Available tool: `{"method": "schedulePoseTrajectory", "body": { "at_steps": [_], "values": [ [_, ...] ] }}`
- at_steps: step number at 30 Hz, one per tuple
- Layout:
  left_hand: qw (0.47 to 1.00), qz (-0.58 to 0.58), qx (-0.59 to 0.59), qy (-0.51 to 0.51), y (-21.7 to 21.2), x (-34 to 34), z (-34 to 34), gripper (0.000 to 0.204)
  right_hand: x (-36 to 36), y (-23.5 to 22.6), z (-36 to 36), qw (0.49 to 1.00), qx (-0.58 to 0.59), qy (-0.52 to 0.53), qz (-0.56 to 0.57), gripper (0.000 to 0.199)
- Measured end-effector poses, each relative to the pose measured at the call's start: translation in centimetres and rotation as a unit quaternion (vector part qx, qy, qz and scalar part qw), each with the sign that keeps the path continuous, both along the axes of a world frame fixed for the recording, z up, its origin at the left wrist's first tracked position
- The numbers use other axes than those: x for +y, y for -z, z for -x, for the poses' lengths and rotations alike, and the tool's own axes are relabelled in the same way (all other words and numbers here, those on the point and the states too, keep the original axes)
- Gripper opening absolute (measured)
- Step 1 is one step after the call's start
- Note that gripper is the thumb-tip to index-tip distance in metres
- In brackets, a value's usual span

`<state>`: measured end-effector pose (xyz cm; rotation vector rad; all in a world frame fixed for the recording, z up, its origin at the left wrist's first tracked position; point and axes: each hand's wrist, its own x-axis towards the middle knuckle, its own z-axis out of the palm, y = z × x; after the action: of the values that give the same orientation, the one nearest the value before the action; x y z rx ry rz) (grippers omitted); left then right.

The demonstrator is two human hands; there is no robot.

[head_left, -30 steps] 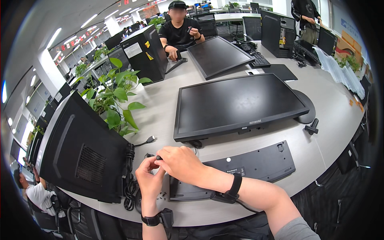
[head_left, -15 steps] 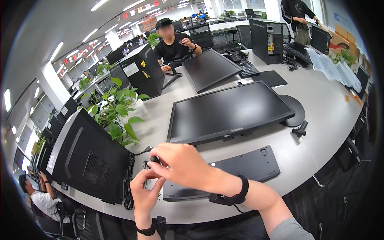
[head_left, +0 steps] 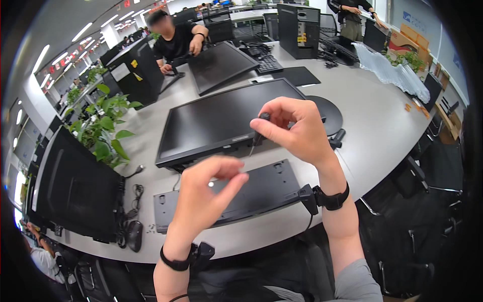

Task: Use a screwdriver to remove screws from the back of a computer keyboard.

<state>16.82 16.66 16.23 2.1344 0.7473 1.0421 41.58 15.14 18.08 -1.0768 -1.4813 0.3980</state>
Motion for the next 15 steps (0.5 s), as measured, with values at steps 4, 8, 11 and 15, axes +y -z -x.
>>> {"method": "schedulePoseTrajectory", "body": {
  "at_steps": [4, 8, 11, 15],
  "values": [
    [0.995, 0.068, -0.067, 0.0, 3.6, 3.3, -6.6, 0.023, 0.1, 2.9, -2.8, 0.999, -0.001, 0.044, 0.02, 0.014],
    [0.986, 0.147, -0.076, 0.021, 8.3, 4.8, -10.1, 0.024, 0.2, 5.8, -4.4, 0.994, -0.082, 0.065, 0.011, 0.015],
    [0.991, 0.116, -0.063, 0.014, 10.8, 5.0, -11.0, 0.02, 0.2, 7.3, -4.7, 0.99, -0.114, 0.084, 0.002, 0.016],
    [0.995, 0.094, -0.013, 0.003, 11.8, 4.9, -10.8, 0.021, 0.1, 7.8, -5.0, 0.987, -0.133, 0.091, 0.013, 0.016]
  ]
}}
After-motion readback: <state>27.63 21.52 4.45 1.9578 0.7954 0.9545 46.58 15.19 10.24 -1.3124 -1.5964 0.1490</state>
